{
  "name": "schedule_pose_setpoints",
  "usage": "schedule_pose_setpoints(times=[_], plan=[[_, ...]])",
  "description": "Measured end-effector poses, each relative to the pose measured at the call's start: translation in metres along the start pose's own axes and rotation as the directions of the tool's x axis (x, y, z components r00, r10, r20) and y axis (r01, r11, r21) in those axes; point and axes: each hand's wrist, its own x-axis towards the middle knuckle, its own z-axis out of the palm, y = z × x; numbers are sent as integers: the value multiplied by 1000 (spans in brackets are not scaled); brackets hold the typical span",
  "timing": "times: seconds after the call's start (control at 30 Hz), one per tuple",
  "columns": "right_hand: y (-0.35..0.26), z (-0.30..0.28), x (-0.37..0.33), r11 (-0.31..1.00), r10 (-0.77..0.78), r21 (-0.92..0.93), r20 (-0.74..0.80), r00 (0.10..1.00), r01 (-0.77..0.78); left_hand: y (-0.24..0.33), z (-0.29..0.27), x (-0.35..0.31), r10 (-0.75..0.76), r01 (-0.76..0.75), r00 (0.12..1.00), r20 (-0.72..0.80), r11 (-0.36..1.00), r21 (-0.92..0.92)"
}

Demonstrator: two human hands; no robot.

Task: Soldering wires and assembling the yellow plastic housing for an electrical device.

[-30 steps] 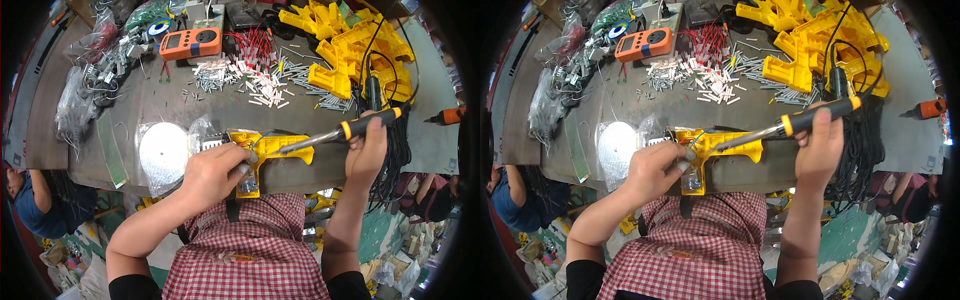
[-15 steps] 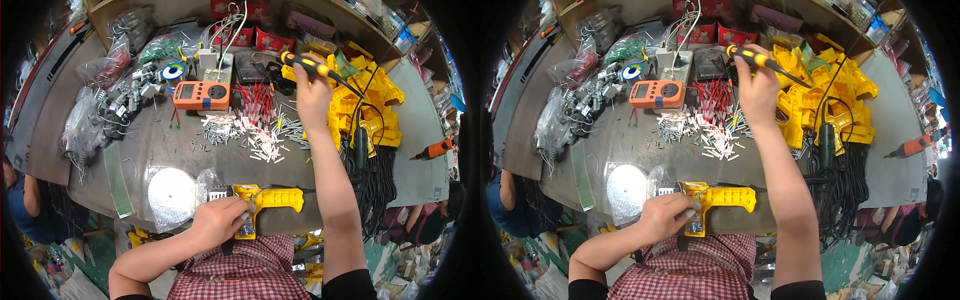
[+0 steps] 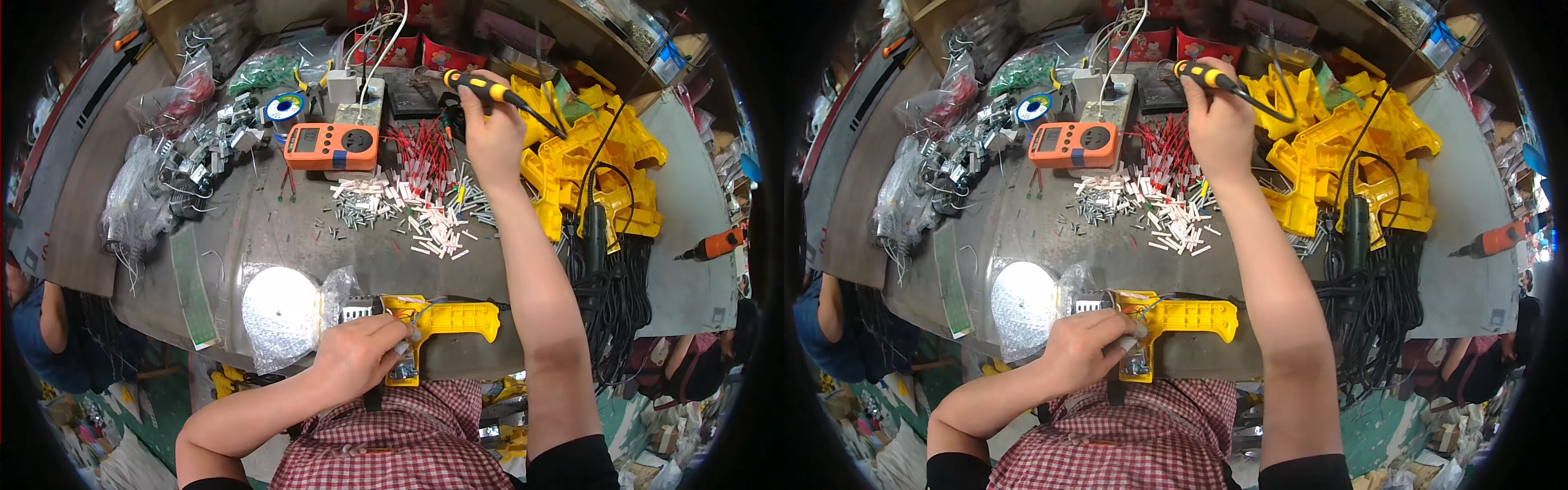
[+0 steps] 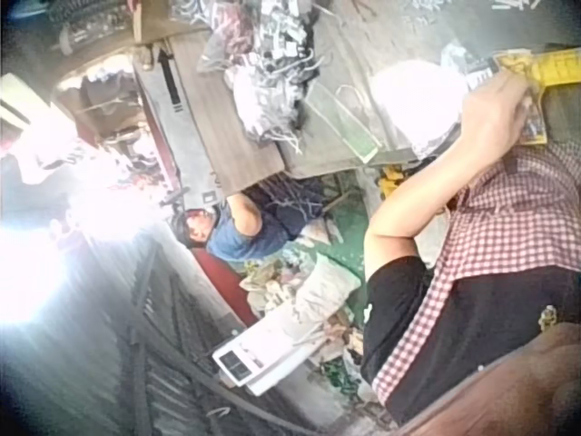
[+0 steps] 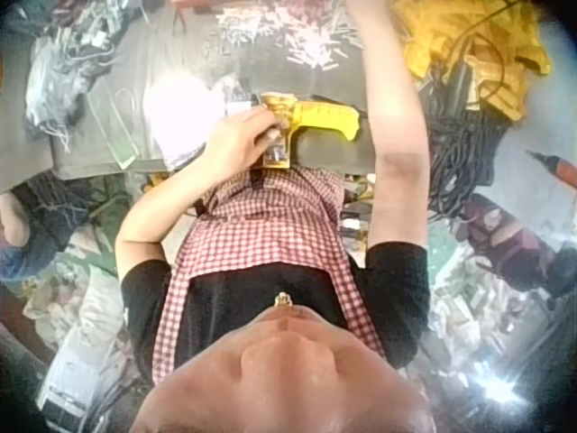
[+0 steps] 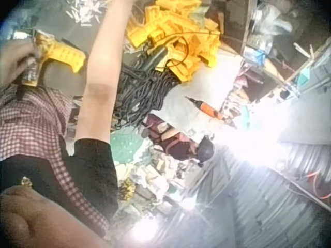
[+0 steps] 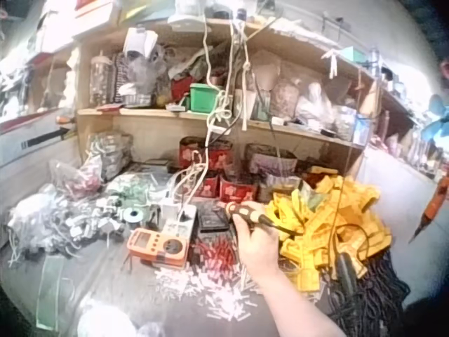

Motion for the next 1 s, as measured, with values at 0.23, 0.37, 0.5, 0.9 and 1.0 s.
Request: schedule_pose_setpoints(times=[0.23,0.37,0.5,0.9,1.0], plan=[[8,-9,-10,880,469,-291,647,601,-374,3,1,1,4,-3,1000,-15,1000,9],[-26,-47,-40,895,165,-122,984,65,-428,-1,0,0,-18,18,1000,-21,1000,-2],[-64,-81,-63,888,38,-3,997,67,-461,1,0,2,1,-1,1000,-19,1000,-2],[-94,-74,-95,967,235,-157,857,459,-202,1,1,1,18,-18,999,-38,1000,19],[-95,-71,-95,968,225,-147,871,437,-204,0,2,1,28,-28,999,-35,1000,13]])
